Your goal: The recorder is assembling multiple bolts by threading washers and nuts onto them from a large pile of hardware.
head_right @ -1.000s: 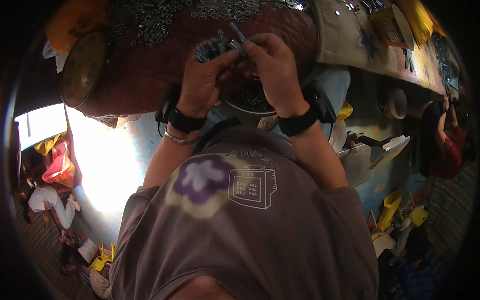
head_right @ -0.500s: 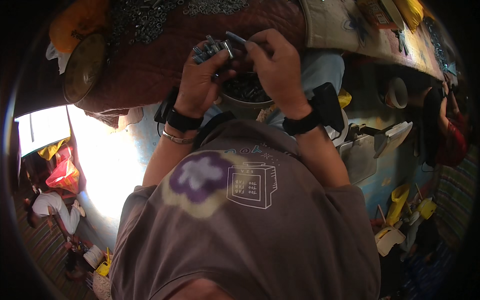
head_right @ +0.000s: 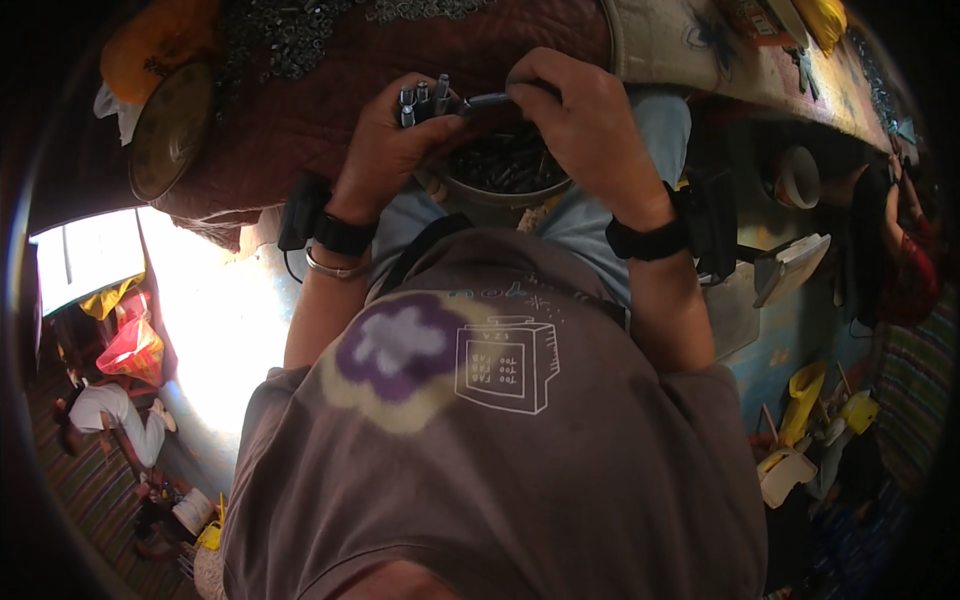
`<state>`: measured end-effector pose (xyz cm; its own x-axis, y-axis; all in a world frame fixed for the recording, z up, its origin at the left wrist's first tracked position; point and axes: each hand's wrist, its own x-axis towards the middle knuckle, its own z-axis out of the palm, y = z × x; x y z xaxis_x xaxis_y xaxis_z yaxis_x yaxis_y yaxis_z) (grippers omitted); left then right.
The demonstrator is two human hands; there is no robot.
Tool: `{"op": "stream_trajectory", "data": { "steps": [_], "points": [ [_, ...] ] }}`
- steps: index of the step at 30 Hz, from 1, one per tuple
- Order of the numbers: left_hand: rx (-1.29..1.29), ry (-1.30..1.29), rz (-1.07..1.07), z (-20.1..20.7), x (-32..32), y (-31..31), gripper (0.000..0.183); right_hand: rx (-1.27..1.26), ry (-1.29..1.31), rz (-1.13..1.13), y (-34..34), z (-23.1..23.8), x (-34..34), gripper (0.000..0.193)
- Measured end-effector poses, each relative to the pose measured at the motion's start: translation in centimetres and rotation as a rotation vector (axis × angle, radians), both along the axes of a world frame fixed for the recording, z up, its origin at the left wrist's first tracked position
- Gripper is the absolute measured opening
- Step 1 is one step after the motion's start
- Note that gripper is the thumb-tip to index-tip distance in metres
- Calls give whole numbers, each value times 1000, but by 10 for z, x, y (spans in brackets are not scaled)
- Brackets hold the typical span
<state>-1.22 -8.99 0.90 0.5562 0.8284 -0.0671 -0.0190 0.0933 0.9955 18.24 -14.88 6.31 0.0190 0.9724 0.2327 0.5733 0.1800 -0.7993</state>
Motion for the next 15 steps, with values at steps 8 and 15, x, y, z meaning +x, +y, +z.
{"op": "stream_trajectory", "data": {
  "steps": [8, 15],
  "points": [
    [342, 229, 7, -3, 8, 2, 17, -248, 304, -8, 4, -27, -4, 8],
    [-408, -458, 200, -22, 10, -1, 9, -299, 880, -29, 6, -51, -2, 13]
  ]
}}
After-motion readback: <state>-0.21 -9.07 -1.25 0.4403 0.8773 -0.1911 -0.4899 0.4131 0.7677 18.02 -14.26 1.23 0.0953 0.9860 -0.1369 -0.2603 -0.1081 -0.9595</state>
